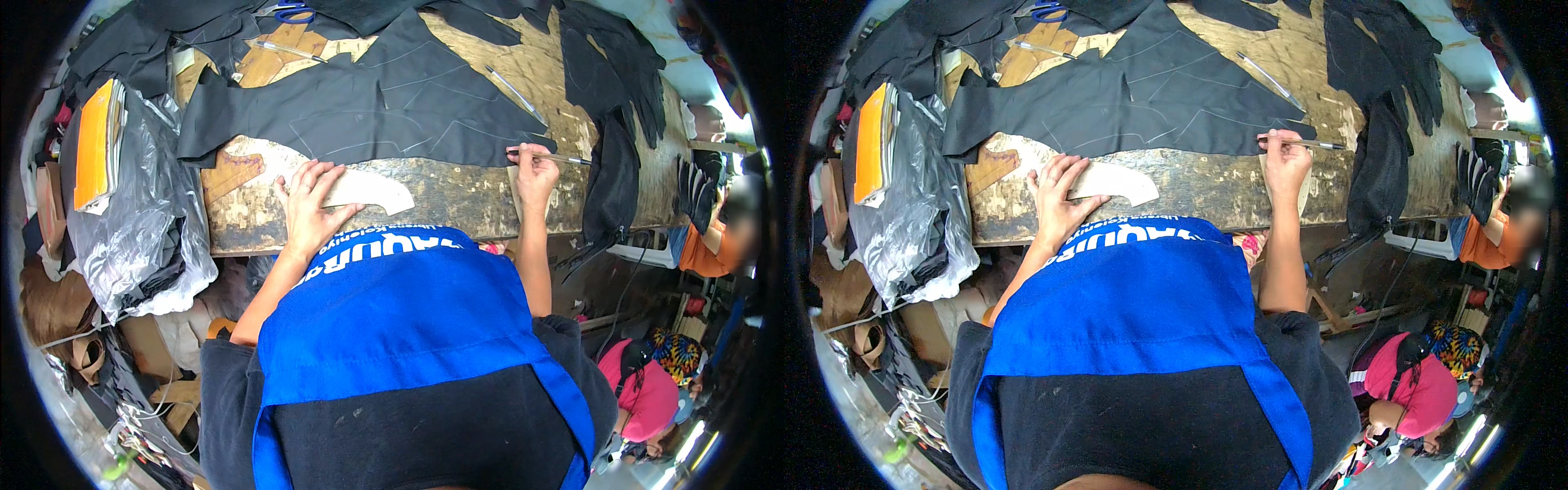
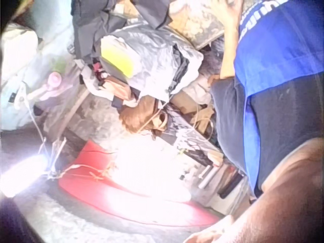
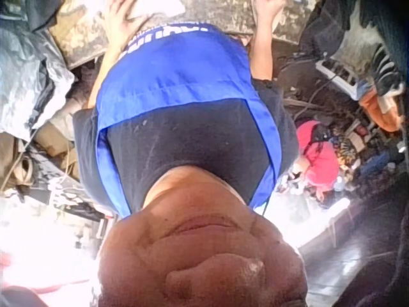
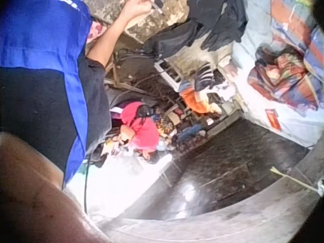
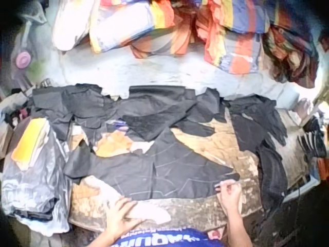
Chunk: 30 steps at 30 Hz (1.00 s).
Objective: The person marks black fabric pieces using a pen and a pattern template on a wooden table. They repeatedly position the template, trace outlines, and move the fabric to mark multiple pieces.
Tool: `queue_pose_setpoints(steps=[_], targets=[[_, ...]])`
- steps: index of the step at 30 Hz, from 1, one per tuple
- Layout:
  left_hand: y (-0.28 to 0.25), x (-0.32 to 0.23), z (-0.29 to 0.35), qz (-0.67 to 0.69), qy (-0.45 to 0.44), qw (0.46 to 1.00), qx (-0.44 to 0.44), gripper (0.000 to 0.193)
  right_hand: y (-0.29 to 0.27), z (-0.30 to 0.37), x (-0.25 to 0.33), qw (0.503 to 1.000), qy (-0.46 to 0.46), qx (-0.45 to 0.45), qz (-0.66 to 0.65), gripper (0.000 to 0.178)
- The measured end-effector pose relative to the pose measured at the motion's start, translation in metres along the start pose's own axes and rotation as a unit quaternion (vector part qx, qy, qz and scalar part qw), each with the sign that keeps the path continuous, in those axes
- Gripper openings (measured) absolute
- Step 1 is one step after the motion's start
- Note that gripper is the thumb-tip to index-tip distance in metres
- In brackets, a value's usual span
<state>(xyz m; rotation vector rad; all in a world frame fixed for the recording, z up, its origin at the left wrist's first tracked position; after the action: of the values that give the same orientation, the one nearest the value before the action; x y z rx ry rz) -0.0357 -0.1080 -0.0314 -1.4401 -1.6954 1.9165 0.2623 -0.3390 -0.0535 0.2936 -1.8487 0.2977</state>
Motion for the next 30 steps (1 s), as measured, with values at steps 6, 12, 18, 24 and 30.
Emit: queue_pose_setpoints(steps=[6,12,18,24,30], targets=[[-0.001,0.001,0.001,0.041,0.017,0.998,-0.037,0.067,-0.039,-0.008,0.003,0.995,-0.017,-0.089,0.047,0.012],[0.002,0.005,0.002,0.044,0.010,0.998,-0.046,0.067,-0.021,0.004,0.010,0.996,0.000,-0.077,0.050,0.017],[-0.006,-0.005,-0.002,0.107,0.032,0.992,-0.060,0.065,0.026,0.005,0.049,0.992,0.008,0.062,0.105,0.022],[0.002,-0.049,-0.026,0.103,0.152,0.983,-0.023,0.066,0.088,0.049,0.086,0.927,0.040,0.372,-0.035,0.033],[-0.030,-0.100,-0.052,0.158,0.165,0.973,0.016,0.066,0.047,0.024,0.079,0.974,0.078,0.213,0.005,0.039]])
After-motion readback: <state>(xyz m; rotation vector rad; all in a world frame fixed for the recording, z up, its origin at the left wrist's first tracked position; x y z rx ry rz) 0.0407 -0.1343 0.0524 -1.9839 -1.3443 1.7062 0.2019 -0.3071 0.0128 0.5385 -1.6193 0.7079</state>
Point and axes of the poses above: each hand's wrist, its own z-axis away from the middle knuckle, its own y-axis out of the palm, x = y × z, the point moved 2 cm from there along -z, towards the middle knuckle, and after that the axes turned 7 degrees about -y, right-handed, at the moved point
